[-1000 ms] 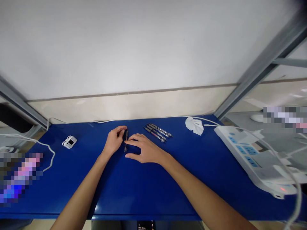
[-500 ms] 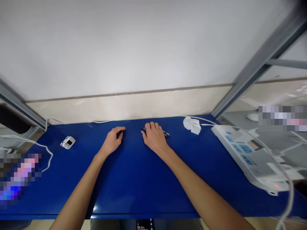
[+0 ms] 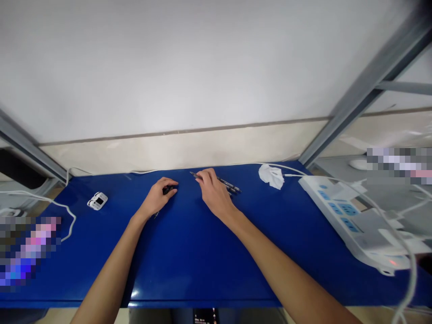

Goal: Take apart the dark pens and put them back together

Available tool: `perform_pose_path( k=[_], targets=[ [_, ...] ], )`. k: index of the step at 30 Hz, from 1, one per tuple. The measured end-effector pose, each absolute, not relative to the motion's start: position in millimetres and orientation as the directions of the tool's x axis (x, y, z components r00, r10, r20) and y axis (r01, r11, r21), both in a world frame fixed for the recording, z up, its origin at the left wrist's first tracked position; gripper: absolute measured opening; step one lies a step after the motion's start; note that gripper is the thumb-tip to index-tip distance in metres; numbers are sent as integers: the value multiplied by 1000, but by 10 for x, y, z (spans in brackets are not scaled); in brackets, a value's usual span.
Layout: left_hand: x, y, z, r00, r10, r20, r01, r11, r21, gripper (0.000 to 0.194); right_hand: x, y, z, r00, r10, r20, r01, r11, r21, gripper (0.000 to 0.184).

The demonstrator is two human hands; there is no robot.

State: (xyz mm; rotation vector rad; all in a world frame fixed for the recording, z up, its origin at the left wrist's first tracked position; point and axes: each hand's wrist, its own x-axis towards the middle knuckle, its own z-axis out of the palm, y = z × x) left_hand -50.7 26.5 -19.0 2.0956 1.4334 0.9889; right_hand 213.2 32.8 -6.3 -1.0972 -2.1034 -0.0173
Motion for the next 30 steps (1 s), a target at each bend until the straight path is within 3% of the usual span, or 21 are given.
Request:
perform_pose_path(
  k=[9,22,27,30],
  targets=[
    [-468,294,-301,129,915,382,661,-366,655,26,2125,220,37,-287,691,663,578,677,-456,30],
    [-274,190,-248,-33,903,428,664,-300,685,30,2092,226,-49,-394,719,573,537,686,-491,32],
    [-112,43,10,97,895,434,488,-423,763,41,2071,221,-109,-410,725,554,547,681,-487,32],
    [-32,-1,52,151,902,404,376,-431,820,35,2070,220,-130,-460,707,537,552,702,-451,34]
  ],
)
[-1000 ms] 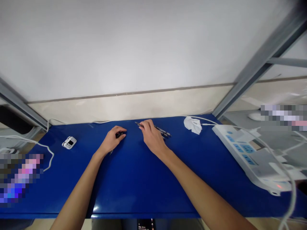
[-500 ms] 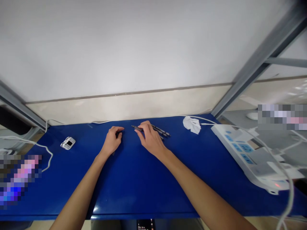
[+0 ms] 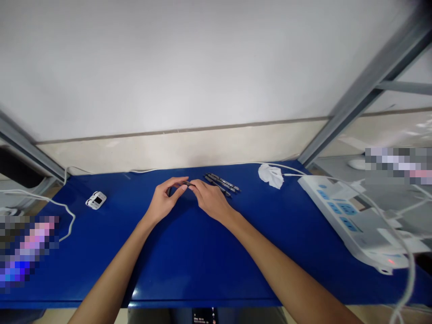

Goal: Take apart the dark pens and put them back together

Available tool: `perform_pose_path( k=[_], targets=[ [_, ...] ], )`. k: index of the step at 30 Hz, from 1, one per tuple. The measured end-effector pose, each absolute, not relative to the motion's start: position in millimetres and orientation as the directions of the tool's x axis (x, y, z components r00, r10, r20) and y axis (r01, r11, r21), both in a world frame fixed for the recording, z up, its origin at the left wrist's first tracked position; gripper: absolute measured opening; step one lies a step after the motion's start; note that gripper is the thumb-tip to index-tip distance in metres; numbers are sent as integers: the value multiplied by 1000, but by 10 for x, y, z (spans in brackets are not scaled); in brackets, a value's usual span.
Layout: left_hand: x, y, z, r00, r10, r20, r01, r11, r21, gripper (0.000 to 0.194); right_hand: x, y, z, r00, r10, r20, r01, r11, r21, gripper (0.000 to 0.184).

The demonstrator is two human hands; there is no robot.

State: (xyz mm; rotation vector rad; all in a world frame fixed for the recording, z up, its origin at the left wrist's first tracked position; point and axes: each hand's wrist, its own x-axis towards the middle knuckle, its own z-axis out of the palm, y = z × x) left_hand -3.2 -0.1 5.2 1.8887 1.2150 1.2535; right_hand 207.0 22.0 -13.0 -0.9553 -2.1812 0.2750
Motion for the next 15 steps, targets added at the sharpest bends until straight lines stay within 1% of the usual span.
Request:
perform_pose_path(
  k=[3,7,9,15],
  targets=[
    [-2,-8,34,117,904,411,374,-424,825,28,2071,212,-129,-477,711,516,537,701,-470,34],
    [-19,-21,50,119,892,436,441,-441,782,25,2072,189,-96,-449,738,504,450,674,-586,29],
    [-28,-38,76,141,887,440,475,-450,756,25,2074,177,-77,-441,749,494,428,659,-619,25],
    [-31,-64,89,197,873,446,504,-481,718,28,2078,176,-76,-500,730,465,466,680,-567,19]
  ],
)
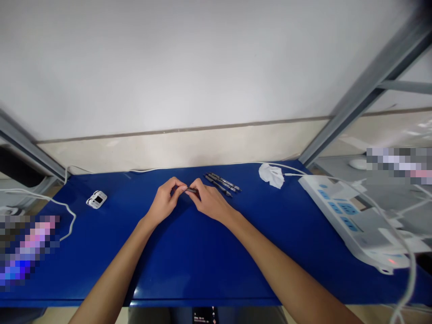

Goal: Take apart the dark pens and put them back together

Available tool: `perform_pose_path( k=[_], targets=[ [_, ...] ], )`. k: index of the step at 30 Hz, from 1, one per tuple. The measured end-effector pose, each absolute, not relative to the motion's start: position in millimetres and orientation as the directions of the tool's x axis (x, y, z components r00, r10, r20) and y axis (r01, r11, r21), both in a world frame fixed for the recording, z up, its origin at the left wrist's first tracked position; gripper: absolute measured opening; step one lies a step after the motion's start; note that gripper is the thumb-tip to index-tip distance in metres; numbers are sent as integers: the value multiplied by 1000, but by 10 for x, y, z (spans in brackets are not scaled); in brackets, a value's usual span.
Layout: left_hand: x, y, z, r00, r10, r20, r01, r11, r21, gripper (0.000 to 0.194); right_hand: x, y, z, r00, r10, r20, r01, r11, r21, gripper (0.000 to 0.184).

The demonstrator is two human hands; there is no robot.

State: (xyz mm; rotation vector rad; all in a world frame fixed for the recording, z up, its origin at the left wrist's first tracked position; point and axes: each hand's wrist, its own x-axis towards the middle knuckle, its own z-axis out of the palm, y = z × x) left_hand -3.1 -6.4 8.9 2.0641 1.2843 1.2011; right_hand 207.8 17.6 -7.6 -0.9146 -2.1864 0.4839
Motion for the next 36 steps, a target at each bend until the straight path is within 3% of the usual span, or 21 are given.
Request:
perform_pose_path(
  k=[9,17,20,26,32,36],
  targets=[
    [-60,-47,56,232,867,441,587,-486,647,32,2037,168,-142,-572,662,485,567,746,-349,31],
    [-87,-46,57,276,837,473,707,-510,489,34,2038,130,-55,-586,675,448,520,738,-430,22],
    [-66,-47,51,280,826,489,712,-521,472,36,2039,130,-64,-590,655,472,544,755,-367,24],
    [-26,-70,65,239,834,498,649,-519,557,41,2027,142,-128,-618,616,488,594,773,-224,32],
    [12,-95,139,184,827,531,436,-553,710,20,2070,141,-70,-596,641,484,559,764,-323,30],
    [20,-62,100,146,844,517,309,-535,786,17,2089,141,-30,-593,676,437,535,736,-415,24]
  ],
)
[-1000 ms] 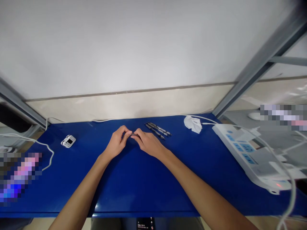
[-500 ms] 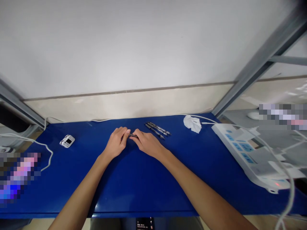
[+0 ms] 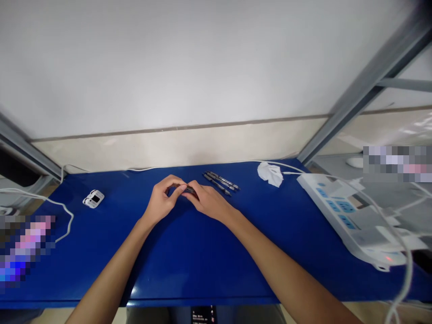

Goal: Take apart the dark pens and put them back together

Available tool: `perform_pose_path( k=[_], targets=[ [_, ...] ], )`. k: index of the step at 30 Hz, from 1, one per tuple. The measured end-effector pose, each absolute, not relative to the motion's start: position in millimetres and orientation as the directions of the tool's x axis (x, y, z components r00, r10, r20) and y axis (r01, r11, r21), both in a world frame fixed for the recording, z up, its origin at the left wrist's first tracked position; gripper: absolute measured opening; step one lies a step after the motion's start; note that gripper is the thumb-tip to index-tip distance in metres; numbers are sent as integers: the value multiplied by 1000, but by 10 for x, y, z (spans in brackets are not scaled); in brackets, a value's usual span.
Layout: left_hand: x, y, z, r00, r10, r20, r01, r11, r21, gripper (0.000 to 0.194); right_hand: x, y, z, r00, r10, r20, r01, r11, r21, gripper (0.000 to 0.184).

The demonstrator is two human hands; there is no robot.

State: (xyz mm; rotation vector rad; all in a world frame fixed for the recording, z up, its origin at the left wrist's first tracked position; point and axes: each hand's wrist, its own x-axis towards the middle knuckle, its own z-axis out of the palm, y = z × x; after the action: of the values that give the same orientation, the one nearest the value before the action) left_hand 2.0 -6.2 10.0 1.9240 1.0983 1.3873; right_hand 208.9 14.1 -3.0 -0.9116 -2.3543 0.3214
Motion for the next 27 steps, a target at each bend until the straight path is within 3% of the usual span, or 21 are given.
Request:
perform_pose_path(
  k=[7,16,20,27],
  targets=[
    [37,-35,74,47,890,453,151,-455,878,19,2081,189,-58,-519,699,492,630,702,-332,36],
    [87,-93,145,186,932,311,-137,-288,948,25,2048,164,-32,-568,693,443,382,699,-605,35],
    [77,-90,153,168,941,293,-115,-277,954,28,2030,144,-19,-560,708,430,351,673,-651,38],
    [87,-87,117,-72,928,366,46,-364,930,25,1985,108,-50,-557,719,416,366,662,-654,30]
  ],
)
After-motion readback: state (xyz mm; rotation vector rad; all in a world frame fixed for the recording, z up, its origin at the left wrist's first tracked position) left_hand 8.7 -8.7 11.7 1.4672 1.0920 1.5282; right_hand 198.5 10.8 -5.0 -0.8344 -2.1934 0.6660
